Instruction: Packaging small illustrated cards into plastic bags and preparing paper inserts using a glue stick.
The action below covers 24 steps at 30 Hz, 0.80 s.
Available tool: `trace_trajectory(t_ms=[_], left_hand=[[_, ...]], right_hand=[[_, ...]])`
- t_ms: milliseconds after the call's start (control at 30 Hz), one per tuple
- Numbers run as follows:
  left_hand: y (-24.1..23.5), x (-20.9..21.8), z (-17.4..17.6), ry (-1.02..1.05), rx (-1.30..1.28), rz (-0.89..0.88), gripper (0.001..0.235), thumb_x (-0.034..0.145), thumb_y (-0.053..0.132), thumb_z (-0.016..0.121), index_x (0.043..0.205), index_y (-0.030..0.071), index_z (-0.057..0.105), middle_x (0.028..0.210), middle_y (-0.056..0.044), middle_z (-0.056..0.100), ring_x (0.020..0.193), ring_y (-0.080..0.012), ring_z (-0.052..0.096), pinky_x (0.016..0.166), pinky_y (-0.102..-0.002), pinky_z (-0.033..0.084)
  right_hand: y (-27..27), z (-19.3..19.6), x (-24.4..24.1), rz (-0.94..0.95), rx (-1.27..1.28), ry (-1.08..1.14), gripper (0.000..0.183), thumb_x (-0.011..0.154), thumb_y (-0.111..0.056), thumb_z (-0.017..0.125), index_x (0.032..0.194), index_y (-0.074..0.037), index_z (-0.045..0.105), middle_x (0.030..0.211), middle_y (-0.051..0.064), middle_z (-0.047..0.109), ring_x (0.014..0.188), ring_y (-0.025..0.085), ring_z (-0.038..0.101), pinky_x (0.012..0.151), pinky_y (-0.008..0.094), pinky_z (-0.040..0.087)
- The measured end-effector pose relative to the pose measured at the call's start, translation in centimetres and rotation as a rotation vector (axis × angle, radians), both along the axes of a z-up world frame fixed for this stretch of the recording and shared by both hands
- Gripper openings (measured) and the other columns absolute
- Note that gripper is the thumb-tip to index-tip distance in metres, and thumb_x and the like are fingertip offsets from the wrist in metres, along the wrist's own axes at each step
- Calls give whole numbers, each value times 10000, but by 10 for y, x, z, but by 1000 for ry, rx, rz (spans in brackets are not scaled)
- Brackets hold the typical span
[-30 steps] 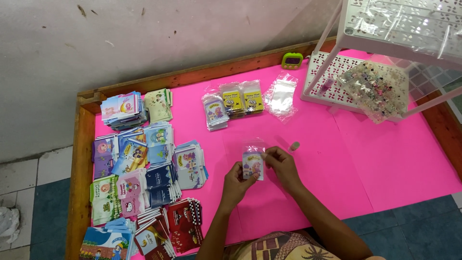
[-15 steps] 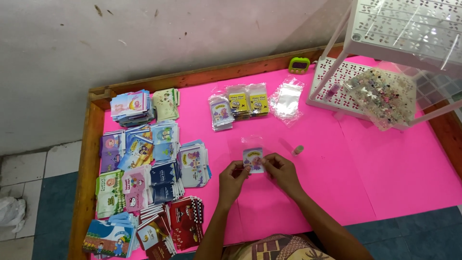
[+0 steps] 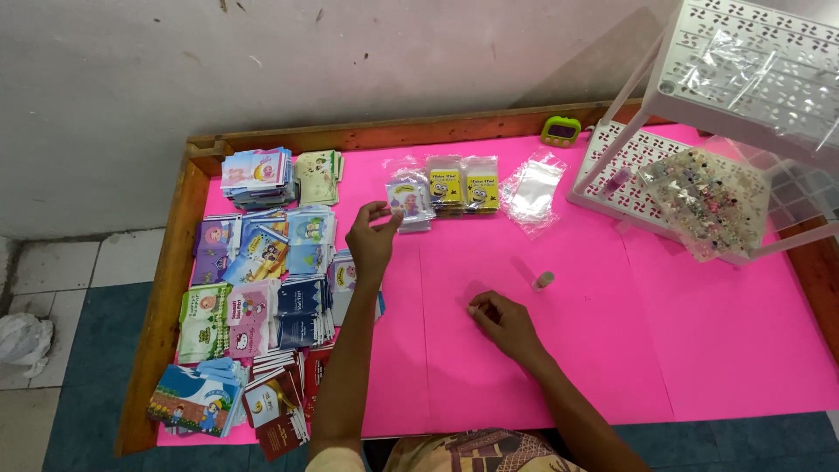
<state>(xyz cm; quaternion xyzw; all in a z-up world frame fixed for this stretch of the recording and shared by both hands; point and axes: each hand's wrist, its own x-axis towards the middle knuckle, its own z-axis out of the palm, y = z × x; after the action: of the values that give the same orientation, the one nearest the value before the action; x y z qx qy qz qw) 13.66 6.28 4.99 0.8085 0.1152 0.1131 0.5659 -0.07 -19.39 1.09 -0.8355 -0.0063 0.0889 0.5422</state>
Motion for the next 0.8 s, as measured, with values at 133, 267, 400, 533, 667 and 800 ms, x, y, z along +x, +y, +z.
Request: trace_trajectory(t_ms=[133,267,400,533,667,800], left_hand=[[1,36,-58,-6,155,50,311,906,170,821,1161,45,697,1158,-171,675,897,-298,760,774,-410,641],[-8,40,-60,-3,292,21,141,891,120,788,1010,50,763,1080,-124,697,859,-287,766,741,-386,638],[-11,38,-60,-88,508,-11,144,855,235,808,921,112,774,934,-67,710,947,-315,699,763,-456,617],[-7,27,-43,-105,583,-18,197,887,326,798,960,144,772,985,-44,717,989,-284,680,777,-436,618],[17,2,-28,-156,586,-24,119,939,233,757,1002,132,760,1019,-56,697,927,-270,705,768,-405,612],[45,-46,-1,-49,766,-17,169,993,298,715,961,135,743,929,-50,686,793,-218,729,703,-343,613]], right_hand=[[-2,4,-1,20,-19,-8,240,932,-250,731,1084,-66,742,846,203,749,777,313,713,670,442,582],[-2,5,-1,27,-14,-14,275,947,-292,728,1088,-57,741,832,187,745,764,292,710,659,421,586],[-3,1,1,54,-51,-22,268,951,-294,720,1095,-69,738,836,182,744,759,295,714,654,424,592],[-2,-1,2,61,-67,-20,263,945,-287,726,1102,-76,738,841,172,751,765,291,719,658,420,597],[-3,0,1,58,-67,-5,259,940,-286,729,1104,-85,741,835,161,751,764,272,714,661,406,596],[0,6,2,89,-103,3,244,952,-265,713,1115,-84,736,831,152,740,760,256,706,651,394,597]])
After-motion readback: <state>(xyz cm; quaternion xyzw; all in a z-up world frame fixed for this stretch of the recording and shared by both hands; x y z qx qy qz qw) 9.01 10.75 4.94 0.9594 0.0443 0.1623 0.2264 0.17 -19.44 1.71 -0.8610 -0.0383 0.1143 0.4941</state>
